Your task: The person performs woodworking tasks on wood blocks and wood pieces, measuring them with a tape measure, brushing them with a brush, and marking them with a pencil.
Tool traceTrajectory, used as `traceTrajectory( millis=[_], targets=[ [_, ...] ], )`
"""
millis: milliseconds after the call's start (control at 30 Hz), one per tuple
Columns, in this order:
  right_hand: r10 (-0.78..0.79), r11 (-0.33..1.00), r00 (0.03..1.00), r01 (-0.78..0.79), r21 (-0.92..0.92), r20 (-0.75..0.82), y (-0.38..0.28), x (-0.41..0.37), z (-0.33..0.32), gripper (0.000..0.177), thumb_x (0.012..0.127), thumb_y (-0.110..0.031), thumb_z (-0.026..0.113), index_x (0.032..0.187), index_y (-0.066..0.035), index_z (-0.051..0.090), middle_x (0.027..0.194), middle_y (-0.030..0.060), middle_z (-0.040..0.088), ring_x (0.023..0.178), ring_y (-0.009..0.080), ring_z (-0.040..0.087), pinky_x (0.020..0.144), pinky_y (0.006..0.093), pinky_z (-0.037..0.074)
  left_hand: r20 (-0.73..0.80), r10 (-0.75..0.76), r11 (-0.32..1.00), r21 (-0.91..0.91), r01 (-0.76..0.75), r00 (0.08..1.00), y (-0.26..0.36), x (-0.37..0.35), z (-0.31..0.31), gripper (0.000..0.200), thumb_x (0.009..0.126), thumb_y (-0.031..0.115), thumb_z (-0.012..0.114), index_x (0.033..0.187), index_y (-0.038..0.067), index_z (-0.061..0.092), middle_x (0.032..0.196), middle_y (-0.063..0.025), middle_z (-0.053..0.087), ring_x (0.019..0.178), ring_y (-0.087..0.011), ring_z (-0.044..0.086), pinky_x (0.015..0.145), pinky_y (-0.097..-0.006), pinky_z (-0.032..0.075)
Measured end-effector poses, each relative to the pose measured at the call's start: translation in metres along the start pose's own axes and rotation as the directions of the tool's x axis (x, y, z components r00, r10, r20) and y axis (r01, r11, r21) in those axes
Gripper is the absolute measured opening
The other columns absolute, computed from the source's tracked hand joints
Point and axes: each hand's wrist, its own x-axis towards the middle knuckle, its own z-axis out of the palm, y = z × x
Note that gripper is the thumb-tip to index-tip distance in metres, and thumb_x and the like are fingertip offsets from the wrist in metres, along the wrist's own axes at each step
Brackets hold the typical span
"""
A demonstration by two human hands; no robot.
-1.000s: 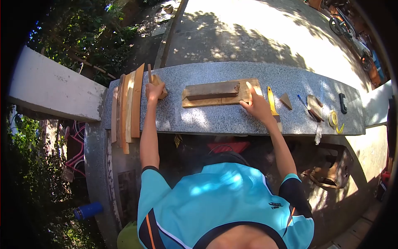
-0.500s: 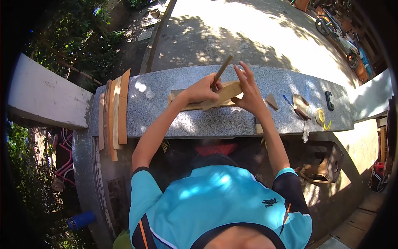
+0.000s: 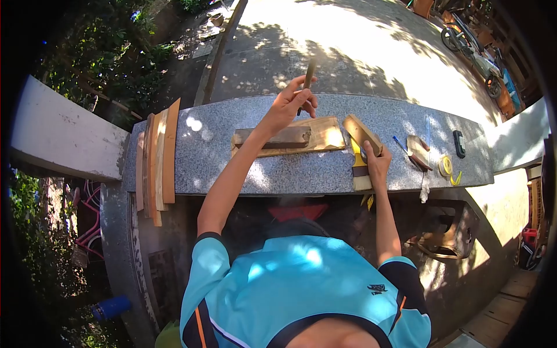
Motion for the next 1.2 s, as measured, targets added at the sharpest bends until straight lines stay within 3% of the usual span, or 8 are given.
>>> traceTrajectory(
  millis=[100,200,233,367,767,967,1067,1200],
  targets=[
    [0.07,0.998,0.997,-0.07,-0.006,-0.036,0.009,0.007,0.0,0.032,0.076,-0.028,0.068,0.084,0.003,0.063,0.069,0.0064,0.061,0.061,0.0107,0.053,0.055,0.0269,0.043,-0.12,0.009,0.998,-0.055,-0.016,0.993,-0.005,0.004,0.007,0.007,0.09,0.018,0.043,0.089,0.012,0.04,0.073,-0.0026,0.05,0.065,-0.0129,0.05,0.065,-0.0293,0.043],
    [-0.022,0.993,1.0,0.021,-0.116,-0.014,0.019,0.011,0.004,0.031,0.076,-0.028,0.068,0.081,0.003,0.063,0.066,0.0064,0.06,0.06,0.0107,0.053,0.055,0.0279,0.043,-0.075,-0.125,0.911,-0.405,0.084,0.989,-0.017,0.006,-0.004,0.007,0.086,0.015,0.043,0.092,0.011,0.041,0.067,-0.0004,0.042,0.056,-0.0102,0.043,0.055,-0.026,0.04],
    [-0.073,0.984,0.997,0.072,-0.164,0.001,0.021,0.011,0.004,0.031,0.075,-0.028,0.068,0.08,0.003,0.063,0.065,0.0065,0.06,0.059,0.0106,0.052,0.055,0.0282,0.043,-0.113,-0.146,0.904,-0.418,0.086,0.983,-0.017,0.006,-0.001,0.018,0.087,0.027,0.047,0.081,0.012,0.04,0.06,0.0024,0.032,0.048,-0.0082,0.034,0.046,-0.0248,0.034],
    [-0.009,0.989,1.0,0.013,-0.149,0.026,0.022,0.011,0.003,0.031,0.075,-0.028,0.068,0.081,0.003,0.063,0.064,0.0073,0.06,0.059,0.0108,0.052,0.055,0.0285,0.042,-0.131,-0.21,0.92,-0.361,0.15,0.969,-0.033,0.006,0.003,0.043,0.086,0.043,0.049,0.06,0.015,0.03,0.052,0.0051,0.026,0.042,-0.0059,0.027,0.039,-0.0218,0.023],
    [-0.128,0.975,0.992,0.13,-0.178,0.02,0.014,0.009,0.005,0.03,0.075,-0.025,0.069,0.082,0.003,0.062,0.066,0.01,0.06,0.061,0.0125,0.056,0.056,0.029,0.043,-0.222,-0.158,0.946,-0.312,0.084,0.962,-0.061,0.008,0.01,0.046,0.083,0.039,0.053,0.053,0.014,0.029,0.048,0.0035,0.029,0.04,-0.0062,0.027,0.037,-0.0225,0.022],
    [-0.129,0.975,0.991,0.132,-0.18,0.026,0.015,0.009,0.005,0.029,0.074,-0.025,0.07,0.081,0.002,0.062,0.066,0.0097,0.06,0.06,0.0126,0.056,0.055,0.0293,0.043,-0.006,0.082,0.937,-0.34,-0.08,0.997,-0.067,0.008,0.005,0.057,0.082,0.054,0.051,0.049,0.014,0.027,0.046,0.0042,0.026,0.041,-0.006,0.024,0.038,-0.0215,0.019],
    [-0.159,0.969,0.987,0.161,-0.185,0.023,0.015,0.009,0.005,0.029,0.074,-0.025,0.07,0.081,0.002,0.062,0.065,0.0098,0.06,0.059,0.0128,0.055,0.055,0.0293,0.043,0.001,0.176,0.939,-0.3,-0.167,0.984,-0.069,0.007,0.006,0.062,0.08,0.063,0.047,0.048,0.014,0.026,0.046,0.0042,0.025,0.041,-0.006,0.024,0.038,-0.0215,0.019],
    [-0.15,0.97,0.988,0.152,-0.191,0.026,0.015,0.009,0.005,0.029,0.074,-0.025,0.07,0.081,0.002,0.061,0.065,0.0104,0.059,0.058,0.0138,0.054,0.055,0.0294,0.042,-0.032,0.082,0.93,-0.356,-0.088,0.996,-0.068,0.007,0.007,0.063,0.079,0.067,0.044,0.049,0.014,0.026,0.046,0.0039,0.026,0.041,-0.0058,0.024,0.038,-0.0215,0.019]
  ],
)
